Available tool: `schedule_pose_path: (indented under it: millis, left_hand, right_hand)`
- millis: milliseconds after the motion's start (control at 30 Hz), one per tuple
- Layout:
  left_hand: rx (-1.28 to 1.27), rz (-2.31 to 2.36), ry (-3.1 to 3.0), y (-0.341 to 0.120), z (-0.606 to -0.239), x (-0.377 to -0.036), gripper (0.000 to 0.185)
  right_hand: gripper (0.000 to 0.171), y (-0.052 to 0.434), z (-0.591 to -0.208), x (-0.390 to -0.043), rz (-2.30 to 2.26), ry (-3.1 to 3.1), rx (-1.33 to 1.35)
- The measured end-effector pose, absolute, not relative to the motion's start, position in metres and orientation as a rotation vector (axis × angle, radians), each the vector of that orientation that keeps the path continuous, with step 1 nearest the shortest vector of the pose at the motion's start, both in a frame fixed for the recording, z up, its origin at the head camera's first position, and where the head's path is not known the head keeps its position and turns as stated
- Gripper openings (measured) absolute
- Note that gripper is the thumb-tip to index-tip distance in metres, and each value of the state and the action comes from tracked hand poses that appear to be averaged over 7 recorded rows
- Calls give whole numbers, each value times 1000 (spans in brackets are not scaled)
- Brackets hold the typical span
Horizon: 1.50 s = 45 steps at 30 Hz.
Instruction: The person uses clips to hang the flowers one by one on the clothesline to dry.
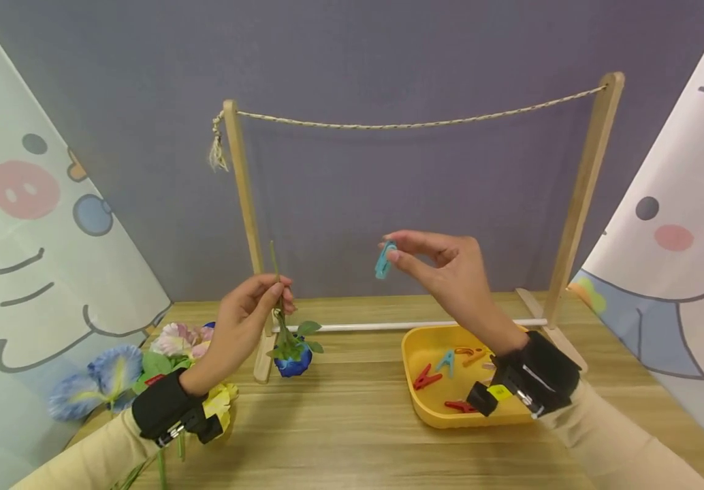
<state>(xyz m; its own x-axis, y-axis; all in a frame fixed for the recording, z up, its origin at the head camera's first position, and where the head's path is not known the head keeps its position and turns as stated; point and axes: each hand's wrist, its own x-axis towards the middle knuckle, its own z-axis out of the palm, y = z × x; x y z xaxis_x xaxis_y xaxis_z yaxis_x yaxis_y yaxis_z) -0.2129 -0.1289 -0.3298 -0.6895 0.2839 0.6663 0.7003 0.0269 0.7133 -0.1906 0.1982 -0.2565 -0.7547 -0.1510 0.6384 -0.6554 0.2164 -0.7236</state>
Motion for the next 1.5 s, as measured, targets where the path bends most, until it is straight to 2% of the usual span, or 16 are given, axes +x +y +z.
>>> schedule_pose_path:
  millis: [300, 733, 967, 1500]
  left_hand:
    - [-929, -1689, -1902, -122, -321, -230, 19]
    - [-947, -1737, -1823, -110, -294, -246, 20]
    - [-942, -1702, -1819, -110, -284, -252, 20]
    - [-903, -1584, -1780, -104, -269, -266, 21]
  right_hand:
    - [25, 189, -236, -206, 1614, -1955, 813]
    - [22, 179, -206, -221, 1577, -1840, 883]
    - [20, 158, -181, -216, 1572, -1777, 888]
    - [19, 119, -145, -236, 1547, -1731, 856]
